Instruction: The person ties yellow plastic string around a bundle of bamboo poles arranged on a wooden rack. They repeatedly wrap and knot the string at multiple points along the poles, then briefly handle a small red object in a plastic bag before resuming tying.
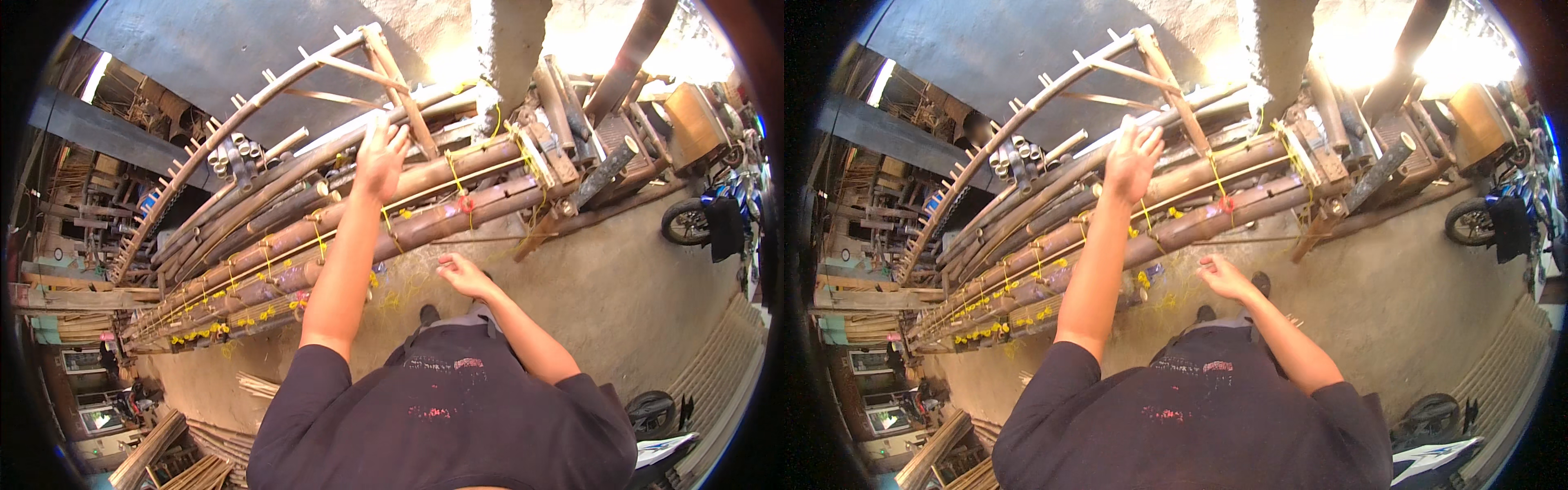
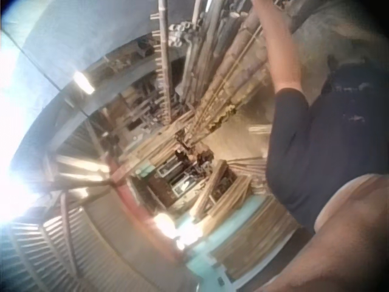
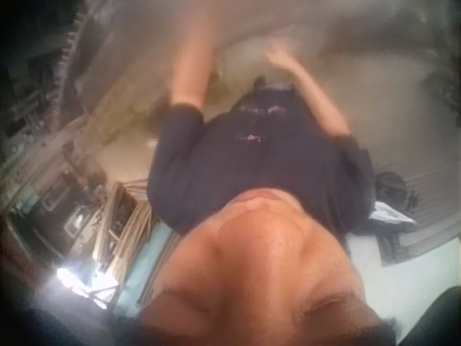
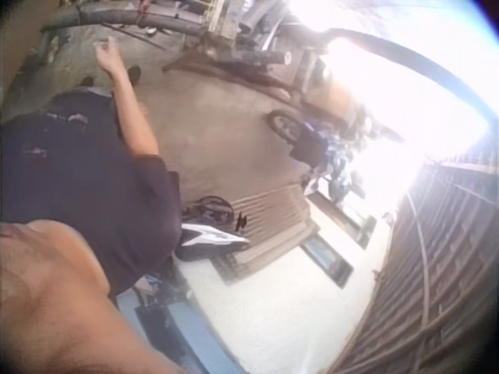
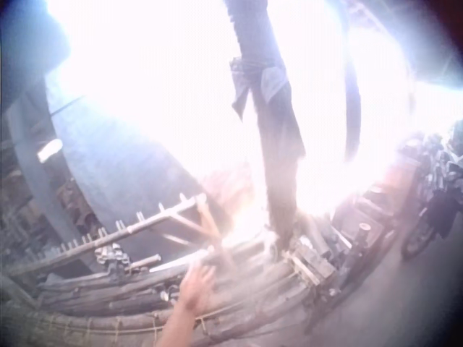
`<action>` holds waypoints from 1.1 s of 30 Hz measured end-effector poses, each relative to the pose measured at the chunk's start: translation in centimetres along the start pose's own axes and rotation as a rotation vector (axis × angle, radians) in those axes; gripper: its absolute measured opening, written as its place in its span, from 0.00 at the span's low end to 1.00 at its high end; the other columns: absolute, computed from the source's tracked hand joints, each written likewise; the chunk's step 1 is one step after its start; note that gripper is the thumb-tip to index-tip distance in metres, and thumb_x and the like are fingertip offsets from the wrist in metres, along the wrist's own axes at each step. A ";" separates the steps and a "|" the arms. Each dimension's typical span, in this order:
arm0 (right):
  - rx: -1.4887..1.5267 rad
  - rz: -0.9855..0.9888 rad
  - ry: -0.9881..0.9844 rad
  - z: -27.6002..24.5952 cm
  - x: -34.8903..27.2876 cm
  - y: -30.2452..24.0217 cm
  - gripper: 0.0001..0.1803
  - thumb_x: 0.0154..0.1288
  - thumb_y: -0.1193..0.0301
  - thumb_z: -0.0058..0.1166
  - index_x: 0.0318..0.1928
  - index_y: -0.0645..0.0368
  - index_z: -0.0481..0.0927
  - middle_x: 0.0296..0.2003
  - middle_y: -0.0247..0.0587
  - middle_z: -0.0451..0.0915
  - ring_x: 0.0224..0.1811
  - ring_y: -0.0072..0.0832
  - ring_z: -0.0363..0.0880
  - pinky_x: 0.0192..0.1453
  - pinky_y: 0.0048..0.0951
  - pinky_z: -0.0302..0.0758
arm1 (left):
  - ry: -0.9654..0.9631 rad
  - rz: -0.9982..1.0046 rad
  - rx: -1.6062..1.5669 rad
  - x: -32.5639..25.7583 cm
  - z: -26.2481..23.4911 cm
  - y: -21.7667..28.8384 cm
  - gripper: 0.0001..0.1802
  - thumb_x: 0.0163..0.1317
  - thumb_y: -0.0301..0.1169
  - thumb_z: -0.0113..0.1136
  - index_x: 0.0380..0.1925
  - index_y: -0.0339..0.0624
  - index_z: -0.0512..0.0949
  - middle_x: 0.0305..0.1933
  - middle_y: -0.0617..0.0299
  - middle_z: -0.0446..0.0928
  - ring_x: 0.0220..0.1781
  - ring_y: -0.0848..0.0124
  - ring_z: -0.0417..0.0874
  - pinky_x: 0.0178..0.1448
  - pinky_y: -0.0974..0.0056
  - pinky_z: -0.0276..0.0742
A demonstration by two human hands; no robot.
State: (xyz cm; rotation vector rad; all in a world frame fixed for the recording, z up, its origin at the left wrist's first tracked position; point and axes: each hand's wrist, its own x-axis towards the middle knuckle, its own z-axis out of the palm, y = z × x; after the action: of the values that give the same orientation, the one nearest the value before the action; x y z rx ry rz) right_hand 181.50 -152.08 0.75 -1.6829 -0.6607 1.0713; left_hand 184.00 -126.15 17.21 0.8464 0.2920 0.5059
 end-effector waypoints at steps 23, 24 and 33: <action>-0.498 0.220 -0.984 0.8 -9.9 -7.5 0.14 0.71 0.64 0.43 0.45 0.57 0.80 0.31 0.35 0.80 0.35 0.26 0.77 0.38 0.31 0.76 | -0.546 -0.466 1.084 -36.1 -7.0 -9.2 0.25 0.73 0.42 0.51 0.60 0.32 0.72 0.46 0.40 0.81 0.43 0.57 0.86 0.51 0.58 0.81; -0.288 0.197 -1.063 0.5 -11.3 -9.6 0.14 0.72 0.64 0.43 0.45 0.57 0.80 0.31 0.33 0.79 0.34 0.24 0.76 0.37 0.29 0.75 | -0.356 -0.041 1.301 -38.0 -10.7 -14.2 0.36 0.72 0.46 0.52 0.72 0.38 0.57 0.63 0.29 0.67 0.59 0.49 0.78 0.64 0.55 0.74; -0.008 0.175 -0.690 -1.2 -14.6 -8.7 0.13 0.74 0.65 0.41 0.40 0.57 0.78 0.32 0.30 0.76 0.34 0.18 0.74 0.35 0.25 0.75 | -0.485 -0.669 0.593 -37.7 -2.8 -9.6 0.39 0.76 0.51 0.39 0.76 0.41 0.41 0.75 0.41 0.51 0.57 0.59 0.80 0.53 0.60 0.81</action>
State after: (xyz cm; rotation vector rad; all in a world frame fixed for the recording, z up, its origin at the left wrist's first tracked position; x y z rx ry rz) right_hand 176.41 -161.47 14.02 -1.3772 -0.9556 1.8047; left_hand 153.95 -149.84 9.78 1.3350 0.2572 -0.4385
